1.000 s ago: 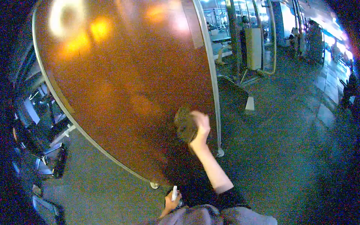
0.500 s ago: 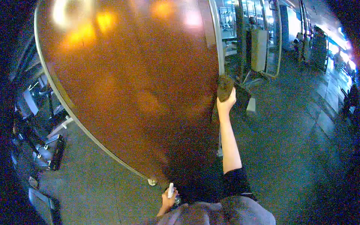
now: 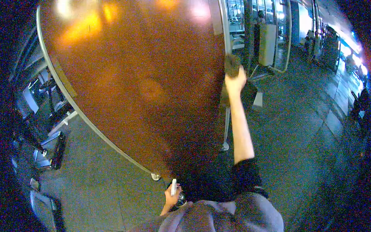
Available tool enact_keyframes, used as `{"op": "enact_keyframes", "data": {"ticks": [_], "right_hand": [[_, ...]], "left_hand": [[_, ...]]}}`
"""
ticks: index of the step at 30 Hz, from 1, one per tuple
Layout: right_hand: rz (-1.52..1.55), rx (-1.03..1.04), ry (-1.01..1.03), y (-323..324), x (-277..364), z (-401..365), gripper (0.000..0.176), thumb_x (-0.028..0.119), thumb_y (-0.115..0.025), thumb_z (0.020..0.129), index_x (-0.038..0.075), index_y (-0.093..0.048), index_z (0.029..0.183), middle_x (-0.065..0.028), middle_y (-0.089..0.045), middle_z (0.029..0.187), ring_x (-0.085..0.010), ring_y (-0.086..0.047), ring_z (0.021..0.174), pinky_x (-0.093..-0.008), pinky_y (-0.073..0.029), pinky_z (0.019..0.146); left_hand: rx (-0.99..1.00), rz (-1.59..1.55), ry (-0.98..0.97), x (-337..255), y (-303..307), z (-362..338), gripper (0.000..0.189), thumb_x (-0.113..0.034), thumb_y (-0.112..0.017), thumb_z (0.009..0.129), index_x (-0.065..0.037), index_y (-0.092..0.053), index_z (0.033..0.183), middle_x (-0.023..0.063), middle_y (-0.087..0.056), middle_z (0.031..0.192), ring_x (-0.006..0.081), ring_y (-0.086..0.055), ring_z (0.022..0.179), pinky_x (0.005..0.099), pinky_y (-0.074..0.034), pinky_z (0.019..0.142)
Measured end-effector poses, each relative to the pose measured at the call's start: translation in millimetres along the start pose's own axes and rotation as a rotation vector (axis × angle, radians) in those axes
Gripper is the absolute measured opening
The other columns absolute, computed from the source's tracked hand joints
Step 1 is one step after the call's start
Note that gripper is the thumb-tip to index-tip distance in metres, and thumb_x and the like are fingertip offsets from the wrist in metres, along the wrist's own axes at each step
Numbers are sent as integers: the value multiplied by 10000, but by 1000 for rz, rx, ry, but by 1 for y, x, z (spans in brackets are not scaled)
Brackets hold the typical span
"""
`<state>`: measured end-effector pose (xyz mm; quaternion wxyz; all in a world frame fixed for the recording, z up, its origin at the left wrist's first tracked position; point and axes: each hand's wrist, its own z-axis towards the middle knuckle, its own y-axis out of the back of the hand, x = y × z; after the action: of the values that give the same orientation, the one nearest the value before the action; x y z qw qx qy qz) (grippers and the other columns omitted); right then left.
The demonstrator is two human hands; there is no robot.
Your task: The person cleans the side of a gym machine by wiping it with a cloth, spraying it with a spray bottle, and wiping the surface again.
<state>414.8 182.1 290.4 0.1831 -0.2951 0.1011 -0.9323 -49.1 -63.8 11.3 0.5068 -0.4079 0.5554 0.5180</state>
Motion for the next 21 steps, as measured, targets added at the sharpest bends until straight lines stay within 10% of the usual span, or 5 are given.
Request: {"op": "enact_keyframes", "data": {"ticks": [1,8,14,21], "right_hand": [[-49,55,167,11,97,37,257,103,-681,727,16,-624,962,-129,-675,863,-248,-652,781,-340,-497,717],[-34,-104,470,-13,239,44,337,41,-662,651,23,-596,980,-148,-627,982,-299,-599,915,-351,-442,839],[-128,240,665,40,246,-158,231,260,-587,772,345,-700,955,119,-613,1097,-148,-438,771,-328,-376,695],[-52,480,619,84,224,-208,271,215,-574,695,314,-705,912,126,-627,1046,-145,-471,699,-307,-373,622]], "left_hand": [[-5,4,3,1,1,1,181,-118,-638,780,-8,-621,923,84,-629,728,128,-598,654,277,-488,625],[49,0,-11,6,-4,12,192,-107,-623,769,-6,-613,932,90,-634,754,144,-608,662,277,-492,637],[131,232,54,-1,-10,13,217,-188,-654,783,-38,-621,937,124,-650,874,269,-647,767,338,-504,685],[123,236,-55,-19,-4,6,242,-209,-654,792,-44,-621,966,116,-648,815,221,-641,733,318,-493,670]]}}
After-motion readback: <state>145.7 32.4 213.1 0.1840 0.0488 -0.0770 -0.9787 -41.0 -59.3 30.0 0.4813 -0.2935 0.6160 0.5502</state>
